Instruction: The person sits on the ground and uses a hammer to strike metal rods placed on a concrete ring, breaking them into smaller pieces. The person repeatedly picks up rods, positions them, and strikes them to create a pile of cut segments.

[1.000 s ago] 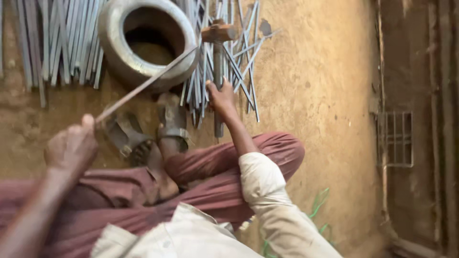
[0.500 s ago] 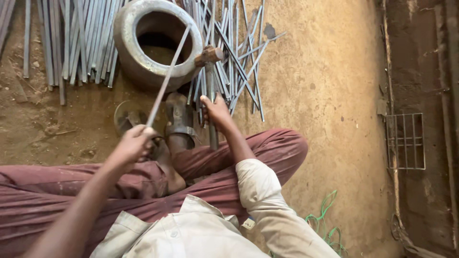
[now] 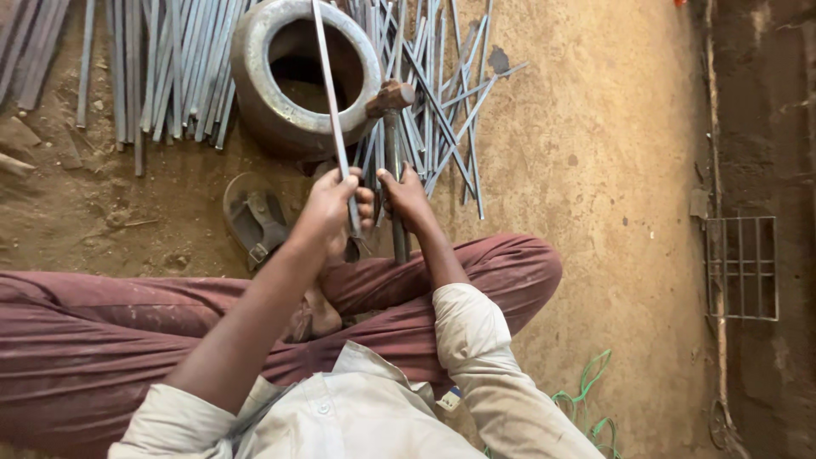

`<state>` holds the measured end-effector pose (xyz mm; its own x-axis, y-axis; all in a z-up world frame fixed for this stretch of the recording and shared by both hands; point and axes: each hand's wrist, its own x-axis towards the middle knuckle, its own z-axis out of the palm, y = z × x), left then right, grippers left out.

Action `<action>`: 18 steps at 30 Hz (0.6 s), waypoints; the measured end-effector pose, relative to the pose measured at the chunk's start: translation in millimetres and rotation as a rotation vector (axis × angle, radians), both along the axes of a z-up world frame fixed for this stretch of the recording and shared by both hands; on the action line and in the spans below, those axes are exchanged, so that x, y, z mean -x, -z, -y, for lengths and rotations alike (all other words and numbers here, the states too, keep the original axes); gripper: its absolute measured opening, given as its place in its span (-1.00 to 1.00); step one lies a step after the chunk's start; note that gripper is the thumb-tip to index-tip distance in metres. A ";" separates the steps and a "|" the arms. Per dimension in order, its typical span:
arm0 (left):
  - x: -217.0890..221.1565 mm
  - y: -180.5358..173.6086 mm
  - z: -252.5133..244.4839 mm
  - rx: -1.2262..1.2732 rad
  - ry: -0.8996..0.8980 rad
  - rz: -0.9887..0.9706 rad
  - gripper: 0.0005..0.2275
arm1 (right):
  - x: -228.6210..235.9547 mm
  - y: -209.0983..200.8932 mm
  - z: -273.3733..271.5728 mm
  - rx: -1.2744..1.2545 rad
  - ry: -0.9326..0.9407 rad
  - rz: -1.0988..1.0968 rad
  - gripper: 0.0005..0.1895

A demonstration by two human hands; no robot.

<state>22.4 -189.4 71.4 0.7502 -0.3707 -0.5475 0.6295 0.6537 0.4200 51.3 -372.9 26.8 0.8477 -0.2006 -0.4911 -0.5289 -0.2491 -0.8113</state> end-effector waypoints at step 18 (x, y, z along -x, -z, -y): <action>-22.2 41.7 -55.5 -0.073 0.178 0.062 -0.83 | 0.6 -3.9 -6.6 -0.148 0.013 0.006 -0.73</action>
